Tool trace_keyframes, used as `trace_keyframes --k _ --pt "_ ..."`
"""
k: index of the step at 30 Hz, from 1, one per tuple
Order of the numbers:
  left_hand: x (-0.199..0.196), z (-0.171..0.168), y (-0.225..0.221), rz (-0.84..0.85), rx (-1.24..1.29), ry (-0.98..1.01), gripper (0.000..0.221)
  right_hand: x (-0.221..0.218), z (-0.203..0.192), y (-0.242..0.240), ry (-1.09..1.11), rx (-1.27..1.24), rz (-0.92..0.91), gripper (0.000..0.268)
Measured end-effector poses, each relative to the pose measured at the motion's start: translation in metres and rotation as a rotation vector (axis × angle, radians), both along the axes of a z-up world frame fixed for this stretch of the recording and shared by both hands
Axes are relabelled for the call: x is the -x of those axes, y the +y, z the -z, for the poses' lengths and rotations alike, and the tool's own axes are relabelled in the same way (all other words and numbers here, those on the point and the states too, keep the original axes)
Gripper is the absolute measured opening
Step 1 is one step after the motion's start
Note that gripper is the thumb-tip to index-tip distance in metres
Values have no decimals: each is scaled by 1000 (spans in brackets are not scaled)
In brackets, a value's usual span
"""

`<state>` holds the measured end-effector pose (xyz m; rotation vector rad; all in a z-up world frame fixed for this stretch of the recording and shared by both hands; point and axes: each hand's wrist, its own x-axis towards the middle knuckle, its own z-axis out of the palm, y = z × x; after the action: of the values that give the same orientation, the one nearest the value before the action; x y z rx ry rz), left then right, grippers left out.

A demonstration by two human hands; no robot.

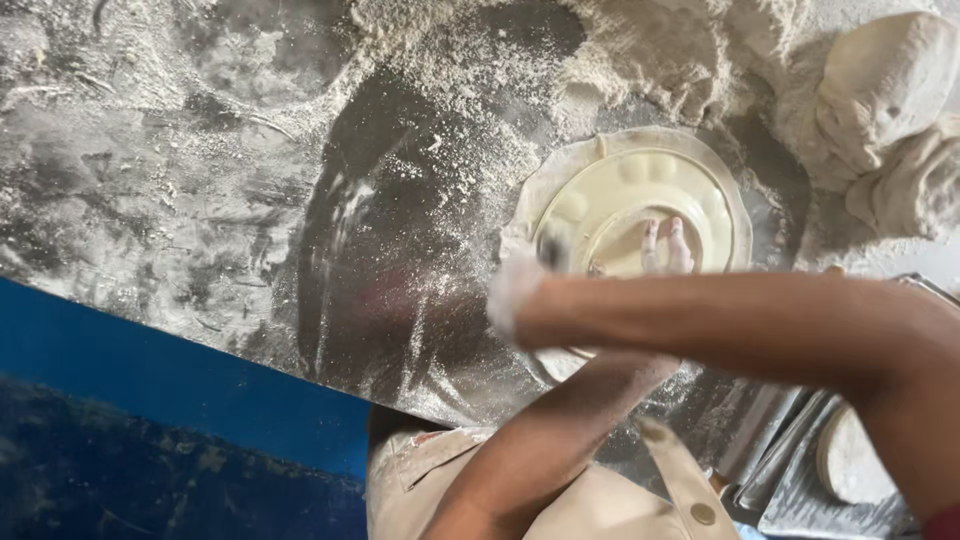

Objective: The person rolls out portions of dough using a rolling pin on a floured metal surface, uses a plate and a roller cutter to cut the dough into uniform circles, and transfers the circles onto metal trays.

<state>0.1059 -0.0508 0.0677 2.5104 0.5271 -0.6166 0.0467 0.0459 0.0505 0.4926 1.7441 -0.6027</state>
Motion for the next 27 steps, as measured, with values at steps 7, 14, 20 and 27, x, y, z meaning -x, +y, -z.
trace_keyframes --k 7,14,20,27 --pt "20 12 -12 50 9 -98 24 -146 -84 -74 -9 -607 1205 49" --pt "140 73 52 -575 -273 -740 27 -231 -3 -241 73 -1138 1562 77" --pt "147 67 71 -368 -309 -616 6 -231 24 -287 412 -1494 1555 62" --pt "113 -48 27 -276 38 -1055 7 -154 -86 -245 1202 -1152 2353 38"
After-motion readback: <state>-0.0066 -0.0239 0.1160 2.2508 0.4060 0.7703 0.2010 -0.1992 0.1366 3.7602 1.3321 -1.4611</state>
